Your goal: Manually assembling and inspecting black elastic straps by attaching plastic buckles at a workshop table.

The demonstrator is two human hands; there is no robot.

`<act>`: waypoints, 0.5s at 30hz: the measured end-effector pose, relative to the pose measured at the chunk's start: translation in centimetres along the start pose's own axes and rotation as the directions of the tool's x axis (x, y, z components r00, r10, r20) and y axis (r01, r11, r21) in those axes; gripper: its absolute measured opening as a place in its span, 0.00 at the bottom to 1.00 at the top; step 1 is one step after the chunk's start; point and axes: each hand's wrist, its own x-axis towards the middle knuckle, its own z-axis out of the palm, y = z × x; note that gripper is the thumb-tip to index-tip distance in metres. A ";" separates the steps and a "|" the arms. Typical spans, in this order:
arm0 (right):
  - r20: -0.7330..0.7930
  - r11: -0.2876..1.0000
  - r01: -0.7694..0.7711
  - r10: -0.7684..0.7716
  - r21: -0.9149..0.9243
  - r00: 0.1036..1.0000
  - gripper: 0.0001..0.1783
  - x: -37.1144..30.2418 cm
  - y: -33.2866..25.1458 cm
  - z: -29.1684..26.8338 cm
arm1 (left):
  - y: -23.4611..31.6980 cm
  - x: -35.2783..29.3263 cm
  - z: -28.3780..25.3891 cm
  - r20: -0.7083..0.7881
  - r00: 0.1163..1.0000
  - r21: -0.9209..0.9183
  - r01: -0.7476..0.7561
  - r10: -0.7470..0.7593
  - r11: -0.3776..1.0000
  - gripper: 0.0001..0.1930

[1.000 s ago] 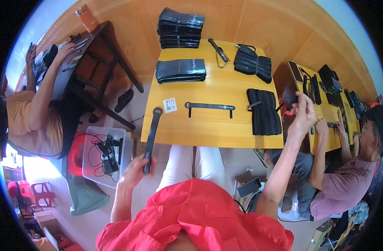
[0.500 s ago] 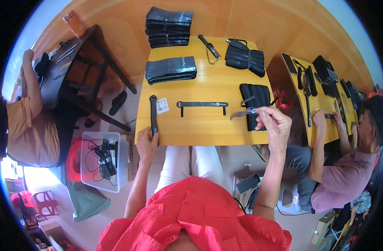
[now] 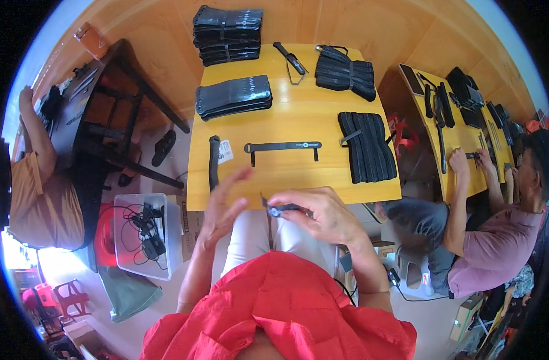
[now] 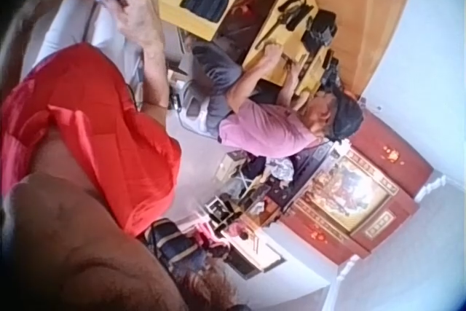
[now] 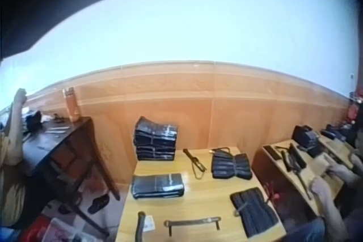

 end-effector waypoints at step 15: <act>-0.294 0.806 -0.410 0.553 0.428 0.780 0.06 0.2 12.3 -1.8 | -5.1 3.0 2.0 0.498 0.792 -0.463 0.588 -0.355 0.663 0.07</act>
